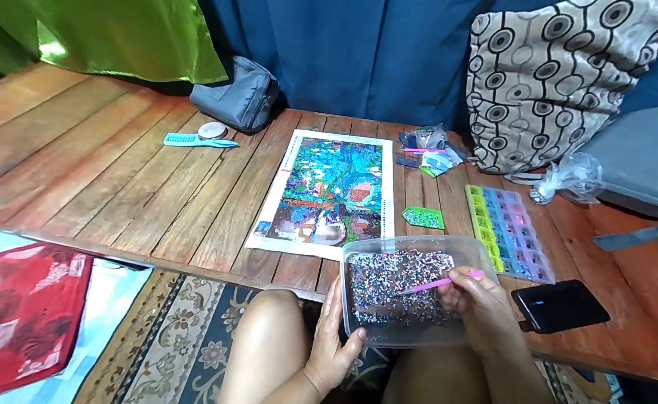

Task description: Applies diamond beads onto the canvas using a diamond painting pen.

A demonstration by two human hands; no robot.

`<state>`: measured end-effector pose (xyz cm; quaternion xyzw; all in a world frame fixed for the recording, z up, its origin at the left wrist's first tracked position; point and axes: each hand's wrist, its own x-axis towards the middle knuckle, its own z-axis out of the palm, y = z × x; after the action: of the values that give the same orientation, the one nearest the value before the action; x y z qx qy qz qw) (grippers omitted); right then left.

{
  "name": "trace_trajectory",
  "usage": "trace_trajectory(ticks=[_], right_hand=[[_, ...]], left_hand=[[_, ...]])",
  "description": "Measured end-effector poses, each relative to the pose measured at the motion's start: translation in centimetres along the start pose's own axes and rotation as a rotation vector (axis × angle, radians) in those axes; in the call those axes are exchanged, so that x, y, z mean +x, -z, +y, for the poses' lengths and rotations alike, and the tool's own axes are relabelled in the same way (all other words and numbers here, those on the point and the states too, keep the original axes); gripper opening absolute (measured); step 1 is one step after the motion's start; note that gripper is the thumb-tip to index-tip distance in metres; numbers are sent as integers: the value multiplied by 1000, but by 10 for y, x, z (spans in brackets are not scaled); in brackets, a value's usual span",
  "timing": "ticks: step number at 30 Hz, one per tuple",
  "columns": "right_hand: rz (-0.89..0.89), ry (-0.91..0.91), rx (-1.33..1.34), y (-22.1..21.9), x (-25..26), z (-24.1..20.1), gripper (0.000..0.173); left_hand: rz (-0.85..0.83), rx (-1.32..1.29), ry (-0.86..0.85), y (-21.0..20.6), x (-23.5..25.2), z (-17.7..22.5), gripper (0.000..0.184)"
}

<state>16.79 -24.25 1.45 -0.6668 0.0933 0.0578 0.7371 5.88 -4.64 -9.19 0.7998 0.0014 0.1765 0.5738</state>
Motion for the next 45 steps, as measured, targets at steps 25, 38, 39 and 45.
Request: trace_trajectory(ticks=[25,38,39,45], right_hand=[[-19,99,-64,-110,79,-40,25],[-142,238,-496,-138,105,-13,9],[-148,240,-509,-138,106,-12,9],[-170,249,-531,-138,108,-9,9]], left_hand=[[-85,-105,128,15,8,44,82],[-63,-145,122,4,10,27,85],[-59,-148,121,3,9,26,85],[-57,-149,116,3,10,27,85]])
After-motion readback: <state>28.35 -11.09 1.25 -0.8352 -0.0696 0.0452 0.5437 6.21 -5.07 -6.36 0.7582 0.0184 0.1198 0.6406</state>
